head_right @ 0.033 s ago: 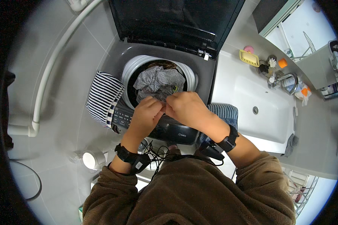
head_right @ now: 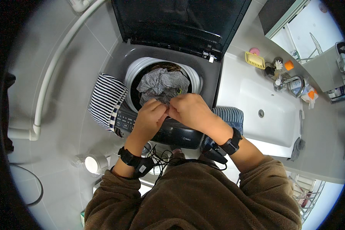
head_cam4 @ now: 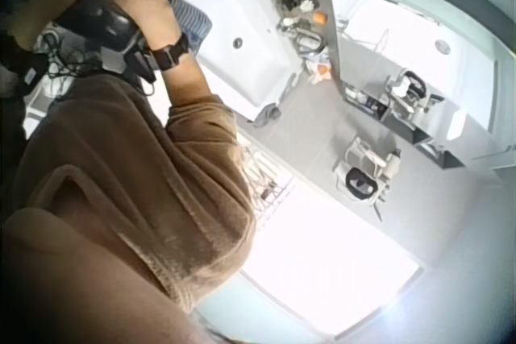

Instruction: The person pours liquid detergent into a top-loading washing machine containing clothes, then adds two sachets of laundry detergent. They close the lid and press buttons on the control panel to start the wash cycle.

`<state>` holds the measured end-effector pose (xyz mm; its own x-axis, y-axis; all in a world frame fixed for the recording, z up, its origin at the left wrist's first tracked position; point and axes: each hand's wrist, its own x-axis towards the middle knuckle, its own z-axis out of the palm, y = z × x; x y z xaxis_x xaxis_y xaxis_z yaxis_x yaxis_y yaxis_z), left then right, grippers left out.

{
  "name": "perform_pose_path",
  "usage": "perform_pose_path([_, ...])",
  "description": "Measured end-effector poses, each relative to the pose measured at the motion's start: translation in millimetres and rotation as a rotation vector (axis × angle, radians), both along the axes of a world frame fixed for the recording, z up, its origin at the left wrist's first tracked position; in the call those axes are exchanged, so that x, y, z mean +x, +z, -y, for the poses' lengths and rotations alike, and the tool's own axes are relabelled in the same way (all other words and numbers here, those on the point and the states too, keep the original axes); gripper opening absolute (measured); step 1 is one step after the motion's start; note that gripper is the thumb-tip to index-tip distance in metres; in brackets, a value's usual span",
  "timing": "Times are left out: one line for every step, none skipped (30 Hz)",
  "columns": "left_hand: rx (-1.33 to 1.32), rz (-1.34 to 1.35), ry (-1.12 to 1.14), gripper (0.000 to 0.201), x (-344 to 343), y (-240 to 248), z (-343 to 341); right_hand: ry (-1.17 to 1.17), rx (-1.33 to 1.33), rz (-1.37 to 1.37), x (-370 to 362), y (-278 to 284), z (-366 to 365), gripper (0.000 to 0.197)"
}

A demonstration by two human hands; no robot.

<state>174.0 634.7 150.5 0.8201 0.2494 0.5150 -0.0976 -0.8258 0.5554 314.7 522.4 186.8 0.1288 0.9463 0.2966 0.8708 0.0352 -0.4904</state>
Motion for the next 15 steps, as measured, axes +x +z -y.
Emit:
perform_pose_path([0.022,0.025,-0.013,0.01,1.8,-6.0,-4.0,-0.002,0.004,-0.058,1.9,-5.4,-4.1,0.016])
perform_pose_path([0.053,0.028,-0.008,0.01,2.7,-11.7,-7.0,-0.005,0.006,-0.117,3.3,-10.6,-6.7,0.016])
perform_pose_path([0.079,0.033,-0.006,0.01,3.4,-17.2,-10.0,-0.028,0.033,-0.151,3.1,-16.5,-9.8,0.017])
perform_pose_path([0.107,0.038,-0.005,0.01,4.4,-22.1,-13.4,-0.051,0.061,-0.184,2.4,-22.1,-13.6,0.017])
perform_pose_path([0.136,0.058,-0.001,0.01,5.7,-26.5,-16.3,-0.077,0.081,-0.216,1.8,-27.2,-16.7,0.017])
perform_pose_path([0.164,0.077,0.001,0.011,7.1,-30.2,-19.0,-0.128,0.086,-0.275,1.4,-31.5,-19.5,0.017])
perform_pose_path([0.193,0.098,0.003,0.012,8.7,-33.2,-21.5,-0.18,0.083,-0.333,1.0,-35.1,-22.0,0.017])
perform_pose_path([0.22,0.115,0.01,0.013,10.0,-35.7,-23.9,-0.233,0.081,-0.39,0.4,-38.5,-24.7,0.017])
perform_pose_path([0.246,0.132,0.02,0.015,11.3,-37.6,-26.4,-0.264,0.068,-0.391,0.3,-41.2,-27.9,0.018])
perform_pose_path([0.27,0.143,0.03,0.017,13.5,-39.5,-28.7,-0.296,0.055,-0.388,1.4,-43.7,-31.6,0.018])
perform_pose_path([0.283,0.161,0.057,0.016,15.1,-41.0,-31.2,-0.334,0.039,-0.38,2.5,-46.1,-35.0,0.018])
perform_pose_path([0.294,0.17,0.084,0.014,16.1,-42.3,-34.4,-0.346,0.033,-0.429,4.3,-48.7,-39.1,0.019])
perform_pose_path([0.299,0.176,0.116,0.013,17.4,-43.8,-36.3,-0.361,0.024,-0.475,6.0,-51.5,-43.5,0.019])
perform_pose_path([0.317,0.194,0.129,0.014,19.2,-45.4,-37.5,-0.373,0.016,-0.521,7.1,-54.8,-48.2,0.02])
perform_pose_path([0.33,0.209,0.147,0.015,20.8,-47.1,-38.6,-0.398,0.031,-0.558,7.5,-58.7,-51.9,0.02])
